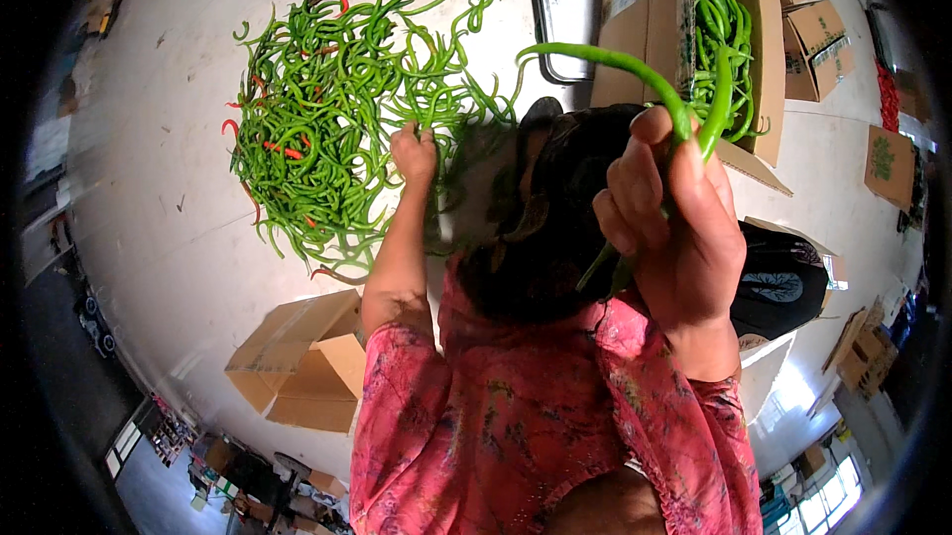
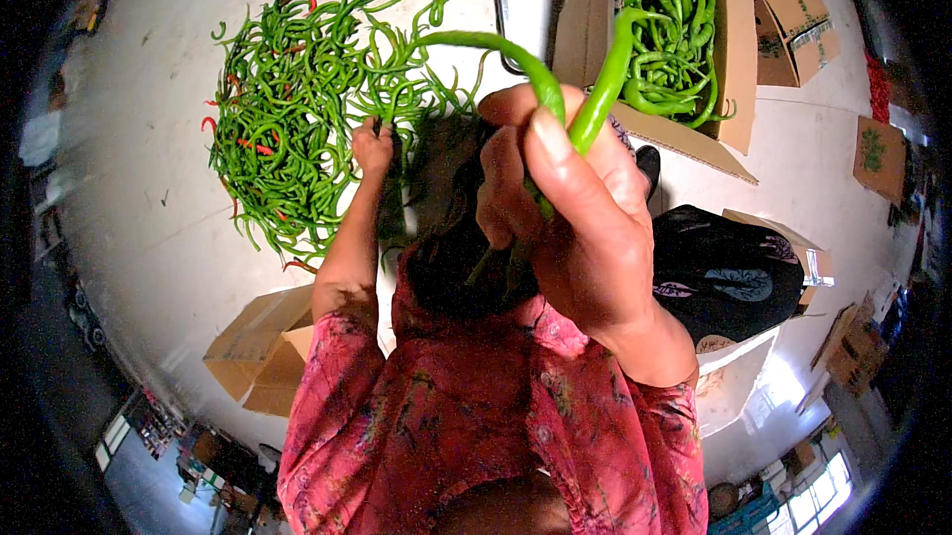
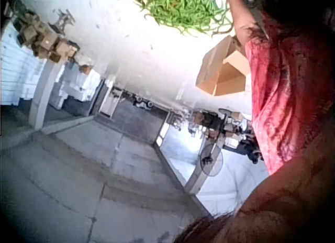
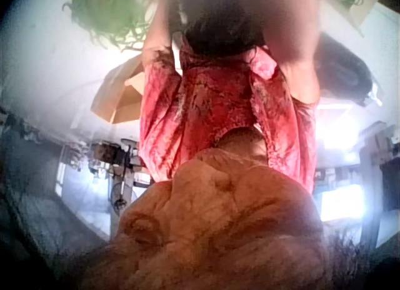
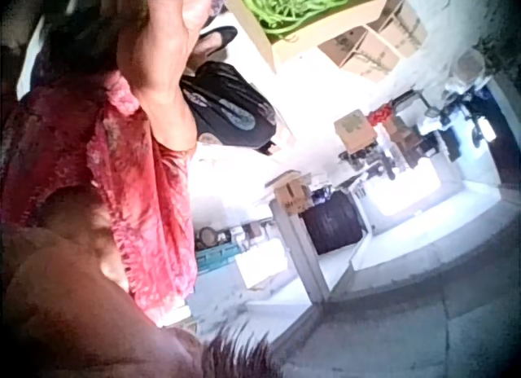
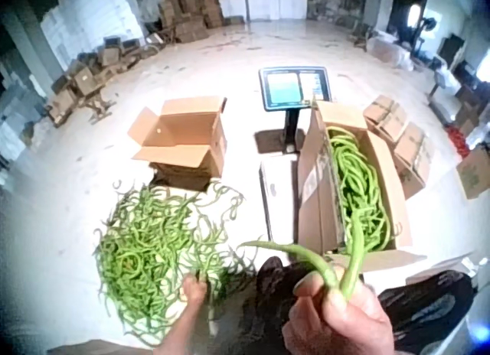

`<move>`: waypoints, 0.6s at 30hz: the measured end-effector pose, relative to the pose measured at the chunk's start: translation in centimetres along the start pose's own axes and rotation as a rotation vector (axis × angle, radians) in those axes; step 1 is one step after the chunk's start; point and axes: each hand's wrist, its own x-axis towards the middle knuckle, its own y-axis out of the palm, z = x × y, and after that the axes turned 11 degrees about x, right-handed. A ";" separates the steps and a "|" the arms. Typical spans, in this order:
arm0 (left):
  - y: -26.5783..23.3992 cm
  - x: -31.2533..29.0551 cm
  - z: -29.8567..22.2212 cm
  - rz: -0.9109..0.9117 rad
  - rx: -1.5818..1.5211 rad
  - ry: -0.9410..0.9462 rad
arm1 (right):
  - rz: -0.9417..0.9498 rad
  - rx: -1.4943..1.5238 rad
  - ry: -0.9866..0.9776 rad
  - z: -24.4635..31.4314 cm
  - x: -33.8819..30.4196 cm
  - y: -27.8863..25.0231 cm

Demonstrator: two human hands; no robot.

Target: The person picks up green peppers from a pile on the floor by hand and places them into cardboard boxes. They occasionally lift and move the boxes near a digital scale.

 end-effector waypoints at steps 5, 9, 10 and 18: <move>0.4 1.8 -4.7 0.209 0.144 -0.158 | -0.118 -0.146 -0.016 0.1 0.0 0.5; -0.9 3.1 -2.1 0.083 -0.107 -0.171 | -0.052 -0.153 0.037 0.3 0.2 0.7; -2.2 3.3 -1.0 0.056 -0.176 -0.198 | -0.029 -0.149 0.082 0.2 0.2 0.6; -20.7 3.1 -6.5 0.566 -1.561 -0.372 | 0.072 -0.082 0.071 -0.6 -0.4 -0.2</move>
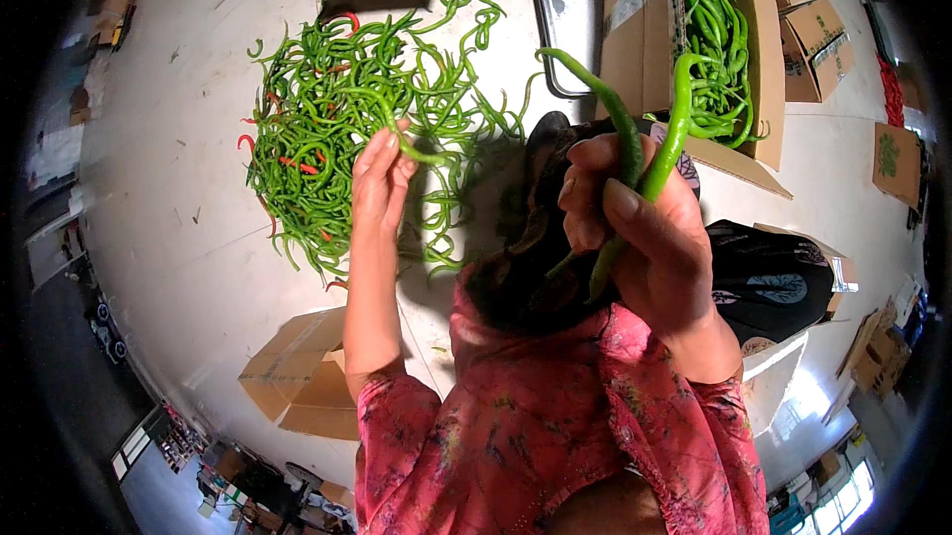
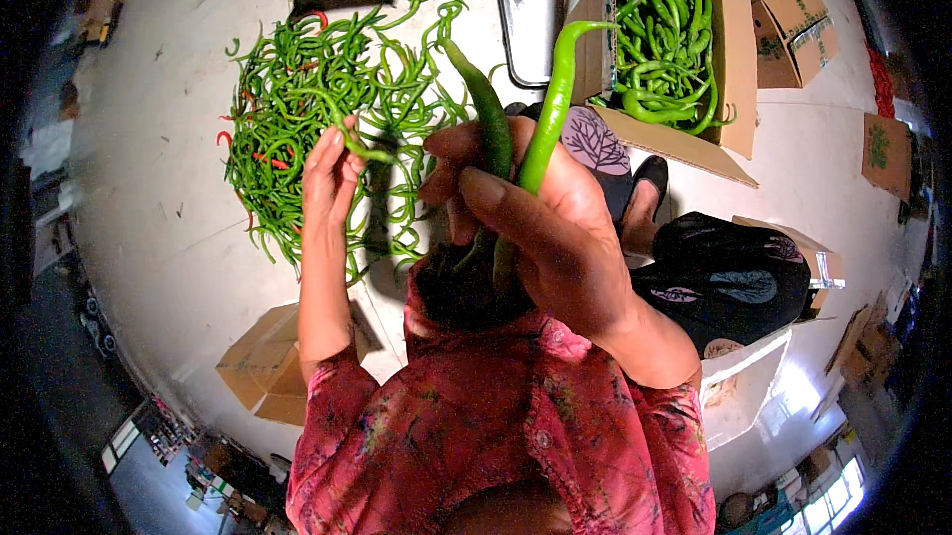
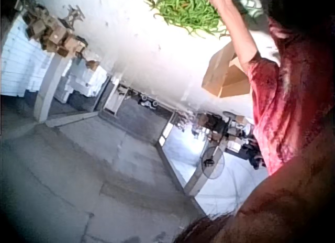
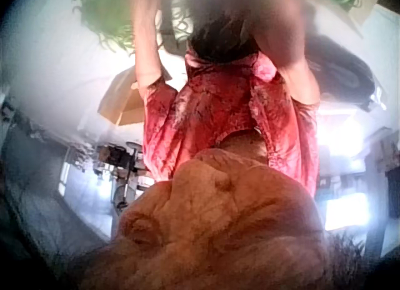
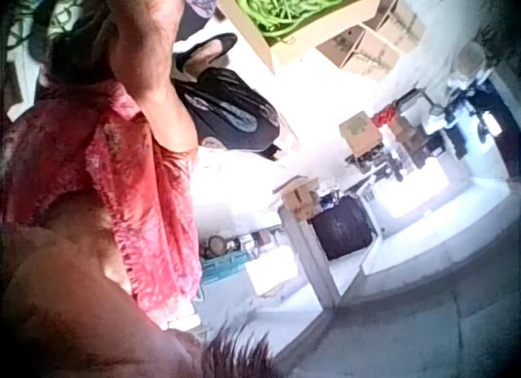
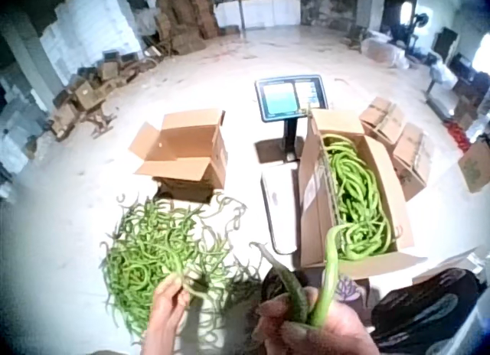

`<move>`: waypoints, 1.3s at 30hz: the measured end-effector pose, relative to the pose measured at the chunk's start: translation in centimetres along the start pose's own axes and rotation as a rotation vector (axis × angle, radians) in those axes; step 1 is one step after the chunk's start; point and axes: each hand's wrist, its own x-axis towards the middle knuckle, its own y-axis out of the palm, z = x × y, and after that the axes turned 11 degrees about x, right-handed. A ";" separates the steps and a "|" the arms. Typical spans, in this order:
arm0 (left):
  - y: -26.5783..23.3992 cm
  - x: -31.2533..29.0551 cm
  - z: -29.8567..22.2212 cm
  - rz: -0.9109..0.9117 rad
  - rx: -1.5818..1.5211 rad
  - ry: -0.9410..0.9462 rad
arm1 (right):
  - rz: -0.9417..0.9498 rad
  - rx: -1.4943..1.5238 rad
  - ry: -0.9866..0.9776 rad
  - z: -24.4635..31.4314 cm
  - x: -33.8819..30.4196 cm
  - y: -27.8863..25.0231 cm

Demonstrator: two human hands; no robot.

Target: The person picks up green peppers from a pile on the floor by hand and places them into cardboard boxes. They occasionally lift and move the boxes near a digital scale.

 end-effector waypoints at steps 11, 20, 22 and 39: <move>4.6 -7.9 -4.5 0.179 -0.146 0.022 | -0.011 -0.238 0.234 -3.3 -0.7 0.9; 8.6 -12.0 -5.6 0.098 0.144 0.035 | 0.088 -0.684 0.061 -7.3 0.5 0.4; 8.2 -12.1 -5.5 0.085 0.305 0.163 | 0.075 -0.618 0.120 -7.2 0.8 0.1; -10.2 -1.0 23.7 -0.456 1.266 0.151 | -0.034 -0.091 0.007 -0.1 -1.5 -0.6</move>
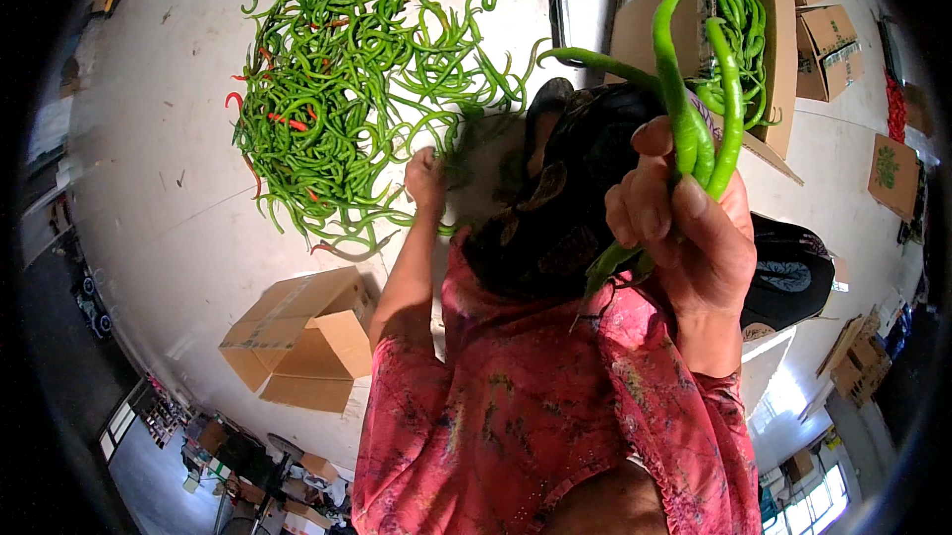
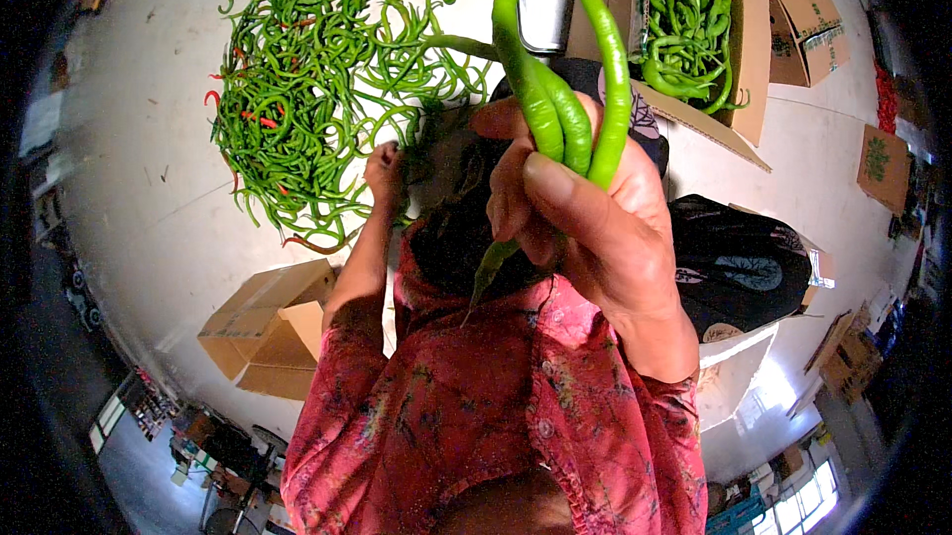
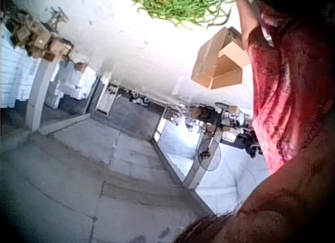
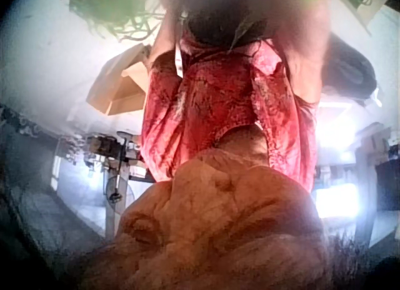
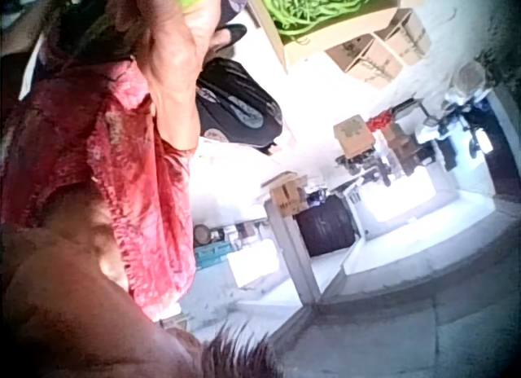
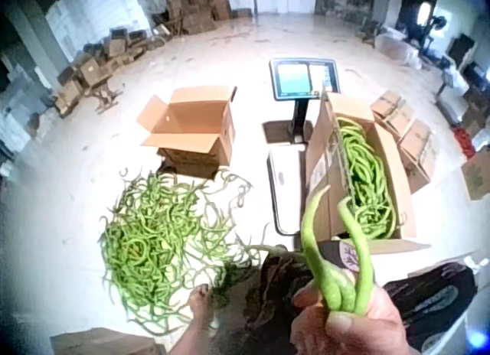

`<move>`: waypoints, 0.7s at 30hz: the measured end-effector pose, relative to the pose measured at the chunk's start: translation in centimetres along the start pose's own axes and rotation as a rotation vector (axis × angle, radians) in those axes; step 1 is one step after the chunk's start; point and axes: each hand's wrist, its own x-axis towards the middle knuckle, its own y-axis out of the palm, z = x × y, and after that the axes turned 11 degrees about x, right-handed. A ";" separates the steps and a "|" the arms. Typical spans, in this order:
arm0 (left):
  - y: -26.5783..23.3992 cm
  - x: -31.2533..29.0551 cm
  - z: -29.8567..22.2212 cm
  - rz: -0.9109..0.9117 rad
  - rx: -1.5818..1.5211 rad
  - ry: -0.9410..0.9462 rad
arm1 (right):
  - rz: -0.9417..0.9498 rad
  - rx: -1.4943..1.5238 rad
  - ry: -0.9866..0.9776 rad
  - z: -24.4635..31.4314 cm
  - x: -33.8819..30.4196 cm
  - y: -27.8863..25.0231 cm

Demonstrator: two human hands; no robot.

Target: The person picks up green peppers from a pile on the floor by hand and places them into cardboard boxes. They occasionally lift and move the boxes near a digital scale.

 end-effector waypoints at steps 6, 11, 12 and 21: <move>1.4 2.0 -4.6 0.025 0.177 -0.010 | -0.027 0.065 0.032 -0.5 0.0 0.1; -3.5 2.0 -5.7 0.139 -0.371 -0.075 | 0.014 0.130 0.073 -0.6 -0.5 -0.6; -4.9 1.6 -6.4 0.132 -0.547 -0.067 | 0.035 0.142 0.073 -0.7 -0.5 -0.8; -23.5 -1.5 -20.6 0.118 -0.302 0.362 | -0.062 -0.019 0.087 -1.1 -0.3 0.5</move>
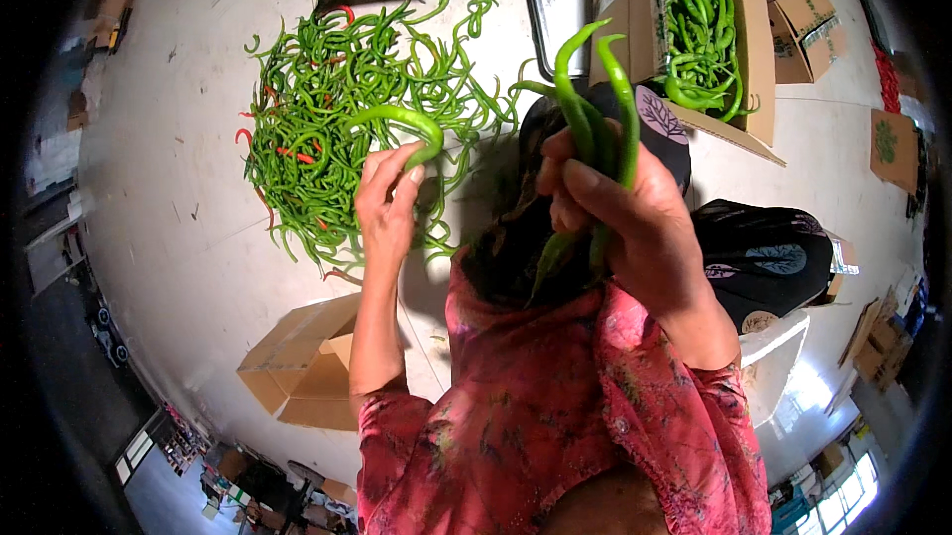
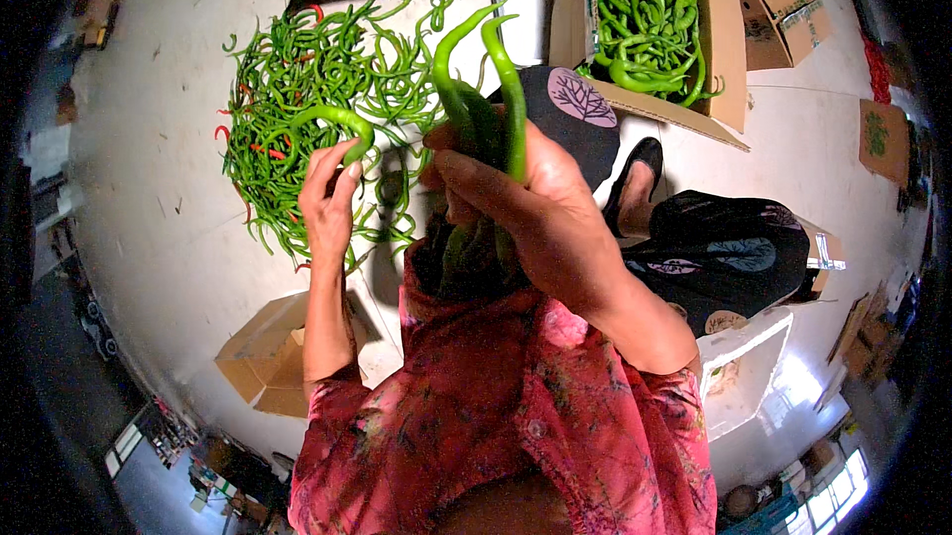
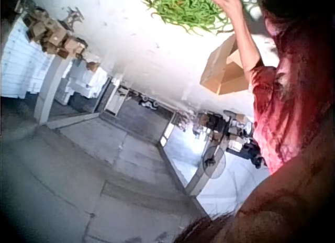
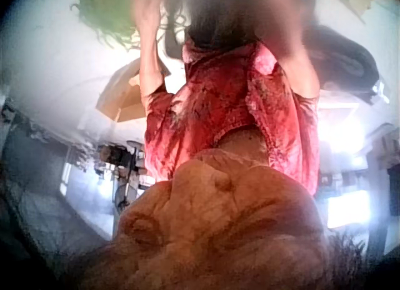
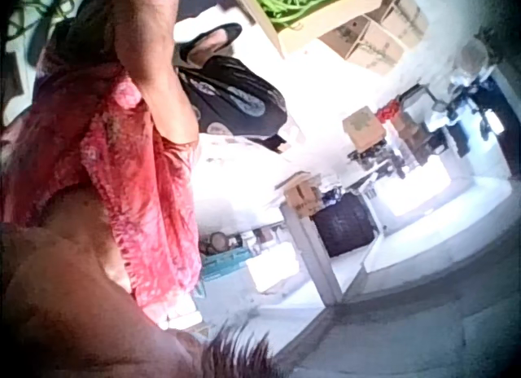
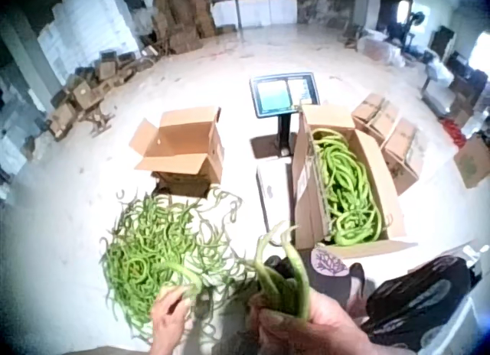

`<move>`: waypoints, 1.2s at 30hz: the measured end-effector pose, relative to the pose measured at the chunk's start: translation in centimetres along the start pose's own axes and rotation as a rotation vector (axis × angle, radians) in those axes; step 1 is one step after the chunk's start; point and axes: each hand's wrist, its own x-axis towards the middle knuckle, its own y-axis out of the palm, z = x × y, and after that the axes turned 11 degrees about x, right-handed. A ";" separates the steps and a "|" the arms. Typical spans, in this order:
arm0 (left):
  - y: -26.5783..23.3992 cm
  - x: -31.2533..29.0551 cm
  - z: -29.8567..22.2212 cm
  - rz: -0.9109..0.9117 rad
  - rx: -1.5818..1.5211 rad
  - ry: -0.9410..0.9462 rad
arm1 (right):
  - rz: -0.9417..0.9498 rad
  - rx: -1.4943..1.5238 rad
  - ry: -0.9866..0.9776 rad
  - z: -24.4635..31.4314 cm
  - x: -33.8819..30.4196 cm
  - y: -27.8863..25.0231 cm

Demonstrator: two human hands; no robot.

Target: The person picks up green peppers from a pile on the floor by hand and places them into cardboard boxes. They occasionally lift and move the boxes near a digital scale.

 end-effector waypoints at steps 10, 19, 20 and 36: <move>-5.7 -1.4 -12.3 -0.076 0.384 0.580 | -0.022 -0.334 -0.080 0.1 1.2 1.8; -7.7 -3.4 -15.5 -0.134 0.600 0.768 | 0.073 -0.270 -0.196 -0.8 1.1 2.0; -7.7 -3.5 -15.8 -0.135 0.607 0.786 | 0.113 -0.245 -0.149 -0.8 1.0 2.2; -4.9 -2.0 -1.9 -0.427 -0.327 -0.274 | 0.014 0.091 0.084 0.4 -0.3 2.5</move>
